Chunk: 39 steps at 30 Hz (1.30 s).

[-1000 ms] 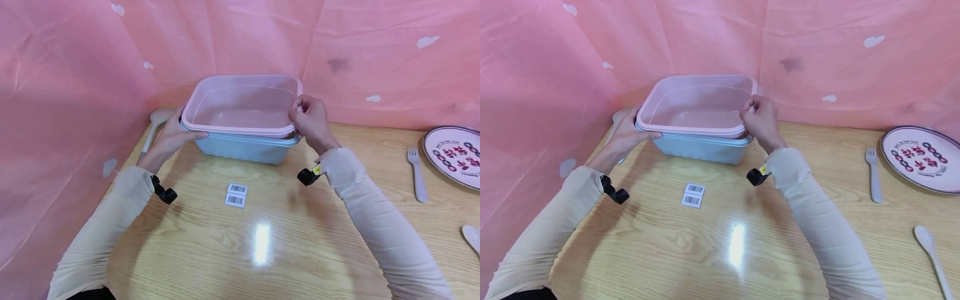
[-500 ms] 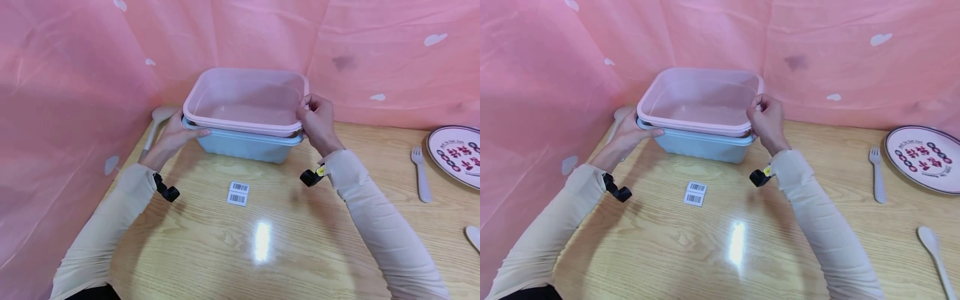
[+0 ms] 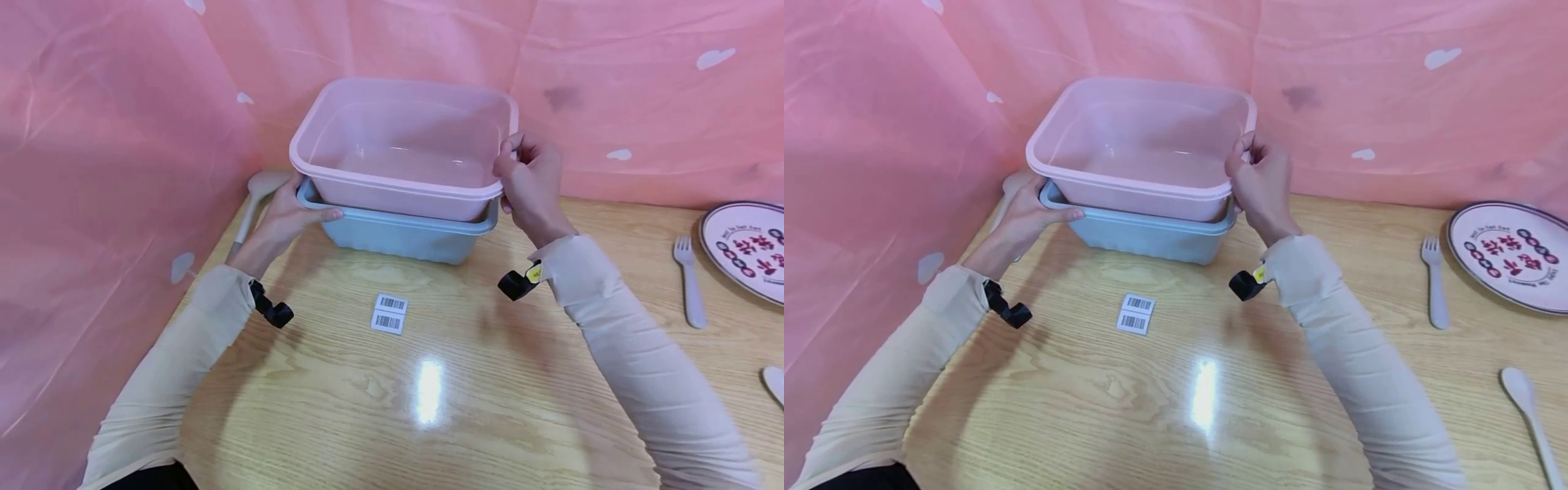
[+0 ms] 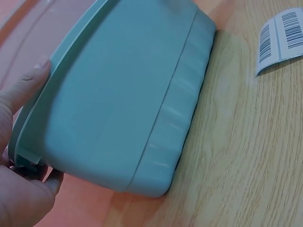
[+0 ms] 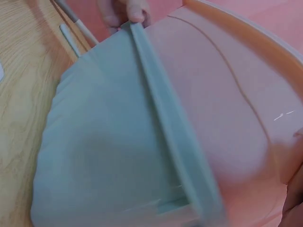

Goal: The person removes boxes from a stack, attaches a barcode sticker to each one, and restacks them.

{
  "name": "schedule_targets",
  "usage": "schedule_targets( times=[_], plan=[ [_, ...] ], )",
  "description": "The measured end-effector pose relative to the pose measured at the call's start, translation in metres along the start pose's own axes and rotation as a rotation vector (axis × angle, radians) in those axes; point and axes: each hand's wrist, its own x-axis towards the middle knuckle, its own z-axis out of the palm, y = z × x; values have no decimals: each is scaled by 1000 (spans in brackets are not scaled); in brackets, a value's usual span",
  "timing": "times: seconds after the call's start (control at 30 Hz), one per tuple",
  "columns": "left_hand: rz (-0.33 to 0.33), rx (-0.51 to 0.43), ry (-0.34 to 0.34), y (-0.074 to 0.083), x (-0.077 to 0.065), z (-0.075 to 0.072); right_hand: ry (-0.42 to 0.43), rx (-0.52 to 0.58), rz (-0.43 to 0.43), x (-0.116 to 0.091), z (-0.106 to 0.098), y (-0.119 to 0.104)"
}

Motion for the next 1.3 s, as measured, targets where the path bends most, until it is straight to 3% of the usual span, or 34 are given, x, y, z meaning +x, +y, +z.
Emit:
schedule_targets(
  times=[0.27, 0.63, 1.07, 1.3],
  plan=[
    [12, -31, -20, -3, 3, -2, 37, 110, -26, -1, -3, -24],
    [-19, -17, -32, 0, 3, -2, 77, 299, -51, -9, -26, -53],
    [-61, -5, -20, -3, 4, -2, 58, 423, -55, -28, -70, -63],
    [-43, 2, -24, -3, 5, -4, 115, 482, -76, -34, -106, -62]
  ],
)
